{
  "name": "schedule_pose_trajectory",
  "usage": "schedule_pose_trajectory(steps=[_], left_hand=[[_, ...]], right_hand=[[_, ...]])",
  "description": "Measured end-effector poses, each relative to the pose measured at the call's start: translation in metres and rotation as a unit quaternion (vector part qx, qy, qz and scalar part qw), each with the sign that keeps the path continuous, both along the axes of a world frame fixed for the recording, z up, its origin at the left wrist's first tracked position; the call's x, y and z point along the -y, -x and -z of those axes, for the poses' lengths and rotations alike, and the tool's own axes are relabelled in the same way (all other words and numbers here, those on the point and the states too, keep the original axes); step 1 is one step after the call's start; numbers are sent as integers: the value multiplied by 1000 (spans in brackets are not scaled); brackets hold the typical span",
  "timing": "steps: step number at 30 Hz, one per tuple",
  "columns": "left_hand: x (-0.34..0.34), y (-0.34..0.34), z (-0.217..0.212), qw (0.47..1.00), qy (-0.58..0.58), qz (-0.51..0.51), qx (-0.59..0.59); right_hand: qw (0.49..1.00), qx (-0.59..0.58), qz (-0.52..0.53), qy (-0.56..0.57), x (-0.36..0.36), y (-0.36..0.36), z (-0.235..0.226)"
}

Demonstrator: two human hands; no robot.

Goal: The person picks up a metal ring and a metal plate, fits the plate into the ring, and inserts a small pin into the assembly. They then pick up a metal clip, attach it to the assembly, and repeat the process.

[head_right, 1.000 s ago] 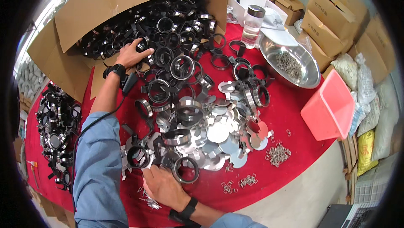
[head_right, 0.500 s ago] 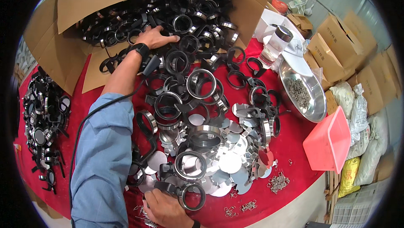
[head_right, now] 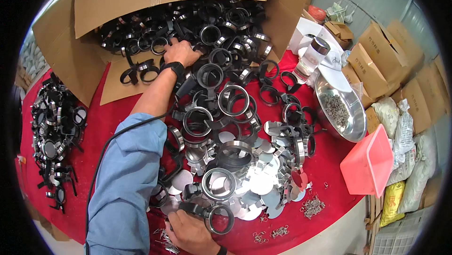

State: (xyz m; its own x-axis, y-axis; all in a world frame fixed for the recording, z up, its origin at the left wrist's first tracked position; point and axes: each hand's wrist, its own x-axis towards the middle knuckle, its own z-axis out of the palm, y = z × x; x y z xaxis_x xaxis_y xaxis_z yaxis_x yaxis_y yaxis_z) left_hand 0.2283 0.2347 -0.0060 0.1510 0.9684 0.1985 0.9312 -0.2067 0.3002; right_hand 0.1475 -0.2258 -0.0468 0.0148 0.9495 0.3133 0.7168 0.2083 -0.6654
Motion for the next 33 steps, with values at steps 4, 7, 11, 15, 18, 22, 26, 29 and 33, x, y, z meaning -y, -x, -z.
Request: schedule_pose_trajectory(steps=[4,7,11,15,18,22,26,29,33], left_hand=[[15,15,11,997,-36,39,65],[36,39,20,982,-101,126,98],[61,67,10,975,-20,221,22],[112,100,-9,945,-83,316,32],[147,138,-39,934,-42,347,78],[160,154,-111,837,154,476,223],[61,215,-98,896,95,300,315],[-6,250,-19,985,-59,161,-18],[-11,211,29,994,44,67,-79]], right_hand=[[1000,-16,-6,7,5,-1,8],[999,-35,-21,4,10,1,13],[999,-43,-24,10,12,1,11],[999,-40,-29,5,14,1,13],[999,-12,-15,27,15,3,8],[999,-29,1,21,11,-7,14],[999,-46,-10,24,10,-1,11],[998,-59,-16,22,9,4,11],[998,-59,-5,27,10,1,12]])
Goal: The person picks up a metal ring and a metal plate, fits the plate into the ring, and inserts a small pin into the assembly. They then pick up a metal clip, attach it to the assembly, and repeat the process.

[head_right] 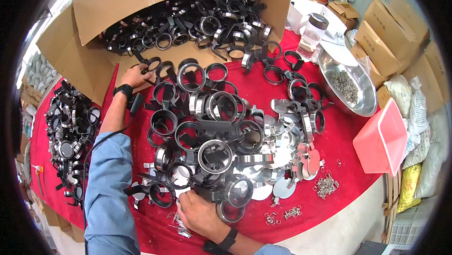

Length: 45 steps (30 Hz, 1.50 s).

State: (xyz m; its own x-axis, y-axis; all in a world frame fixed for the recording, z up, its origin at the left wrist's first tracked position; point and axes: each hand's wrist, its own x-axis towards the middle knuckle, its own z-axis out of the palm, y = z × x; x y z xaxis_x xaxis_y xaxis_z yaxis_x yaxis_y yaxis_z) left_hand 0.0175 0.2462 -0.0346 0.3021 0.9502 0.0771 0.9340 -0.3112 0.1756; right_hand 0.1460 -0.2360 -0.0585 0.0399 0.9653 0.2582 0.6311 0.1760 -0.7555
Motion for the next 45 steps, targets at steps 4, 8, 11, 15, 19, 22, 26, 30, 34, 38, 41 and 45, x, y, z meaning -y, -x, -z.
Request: schedule_pose_trajectory(steps=[4,8,11,15,19,22,26,30,34,38,41,45], left_hand=[[23,-28,-5,993,-53,48,-97],[51,-33,-21,990,12,55,-127],[90,-28,-42,989,49,88,-109],[149,7,-62,981,158,105,45],[219,19,-93,949,192,159,193],[269,37,-119,944,180,122,248],[340,72,-111,922,82,128,356],[420,122,-88,925,36,55,375],[483,150,-36,770,25,-46,636],[526,171,-5,602,50,-155,782],[544,187,14,575,44,-189,795],[552,197,21,553,89,-183,808]], right_hand=[[1000,11,6,2,-1,-1,-4],[1000,-2,-3,-5,0,-2,3],[1000,-9,0,-26,-1,-4,4],[997,-2,4,-71,2,1,3],[994,-15,32,-106,2,0,8],[989,-65,39,-128,3,0,9],[981,-134,16,-143,8,-2,-6],[972,-135,-28,-192,14,-7,-15],[958,-238,-40,-157,23,-12,-25],[975,-171,-16,-142,58,-23,-53],[976,-193,-6,-102,96,-32,-53],[976,-209,41,-36,136,-58,-26]])
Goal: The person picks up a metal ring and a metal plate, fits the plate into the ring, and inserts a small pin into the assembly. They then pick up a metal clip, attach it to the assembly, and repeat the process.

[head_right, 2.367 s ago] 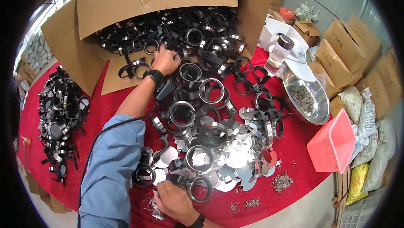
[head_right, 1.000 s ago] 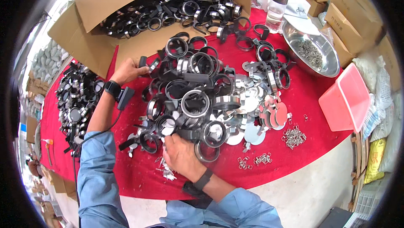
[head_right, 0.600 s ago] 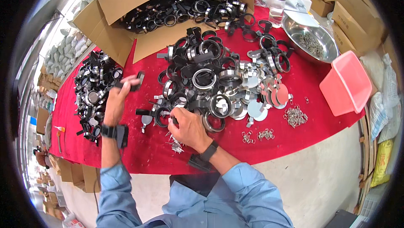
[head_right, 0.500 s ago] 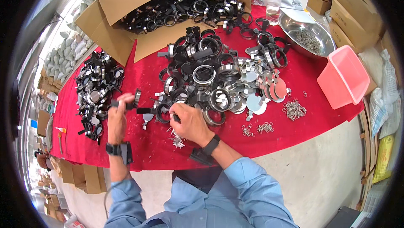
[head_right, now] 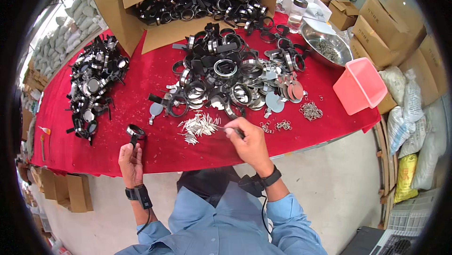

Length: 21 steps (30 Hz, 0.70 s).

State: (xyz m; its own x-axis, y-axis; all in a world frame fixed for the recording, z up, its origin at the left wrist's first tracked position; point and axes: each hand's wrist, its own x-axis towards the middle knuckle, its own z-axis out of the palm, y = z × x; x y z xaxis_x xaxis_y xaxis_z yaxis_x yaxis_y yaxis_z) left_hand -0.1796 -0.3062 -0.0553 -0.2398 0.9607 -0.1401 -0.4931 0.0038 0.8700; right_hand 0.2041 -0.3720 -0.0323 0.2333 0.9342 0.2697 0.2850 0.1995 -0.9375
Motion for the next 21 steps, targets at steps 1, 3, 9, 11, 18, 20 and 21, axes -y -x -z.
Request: schedule_pose_trajectory(steps=[1,3,9,11,18,20,21], left_hand=[[2,0,1,1000,-7,18,17],[13,-2,-6,999,6,21,35],[24,-7,-2,996,36,73,-17],[17,-8,1,992,21,118,44],[35,-22,-19,987,26,151,39],[47,-28,-19,981,34,179,61],[52,-29,-20,981,34,178,66]], right_hand=[[999,-49,4,14,4,-4,2],[998,-41,17,40,2,-15,7],[992,89,73,-49,-38,-16,-11],[994,80,57,-51,-37,-6,-28],[999,16,-21,-42,-17,83,-31],[996,50,-55,-51,-16,107,-33],[994,59,-68,-55,-15,119,-33]])
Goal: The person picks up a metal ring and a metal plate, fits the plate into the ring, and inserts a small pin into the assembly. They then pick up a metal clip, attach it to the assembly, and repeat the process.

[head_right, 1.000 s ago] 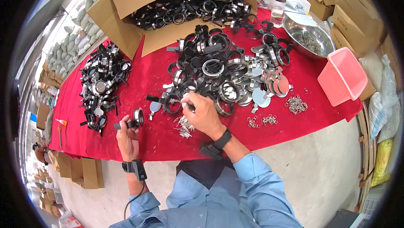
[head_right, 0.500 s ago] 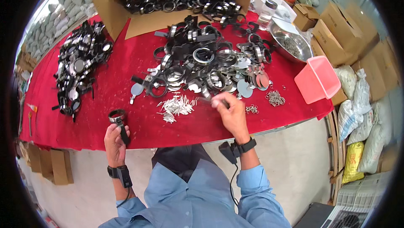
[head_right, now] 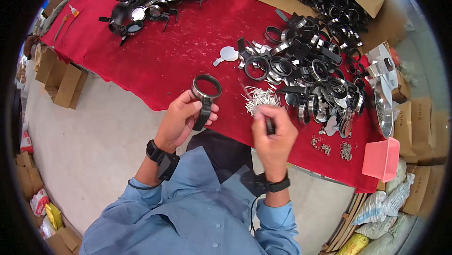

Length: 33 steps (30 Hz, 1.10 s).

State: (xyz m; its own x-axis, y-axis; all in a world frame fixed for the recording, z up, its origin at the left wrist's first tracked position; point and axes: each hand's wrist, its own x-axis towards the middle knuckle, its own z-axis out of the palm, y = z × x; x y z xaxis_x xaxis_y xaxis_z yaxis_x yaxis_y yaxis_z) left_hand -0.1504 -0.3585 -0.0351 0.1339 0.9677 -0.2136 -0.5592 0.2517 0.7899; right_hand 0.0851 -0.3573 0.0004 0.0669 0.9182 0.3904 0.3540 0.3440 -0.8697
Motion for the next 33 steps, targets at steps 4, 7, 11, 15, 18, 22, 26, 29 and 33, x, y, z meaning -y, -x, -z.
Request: schedule_pose_trajectory(steps=[4,7,11,15,18,22,26,29,33], left_hand=[[15,-12,1,999,11,39,26],[22,-20,5,999,-2,26,44],[25,-18,4,998,-9,47,44],[32,-18,3,998,-11,53,39],[36,-18,4,998,-9,53,29],[40,-19,5,998,-22,52,21],[48,-16,10,998,-23,62,-3],[46,-32,14,992,-108,-1,-72],[45,-52,16,966,-150,-78,-194]], right_hand=[[991,87,-31,-101,5,30,-5],[982,106,-51,-150,9,42,4],[985,126,-55,-108,18,49,7],[987,117,-58,-94,24,49,12],[989,93,-47,-108,25,47,16],[992,82,-62,-76,33,47,16],[990,86,-85,-77,41,46,19],[975,160,-94,-123,52,42,24],[957,230,-99,-150,68,37,29]])
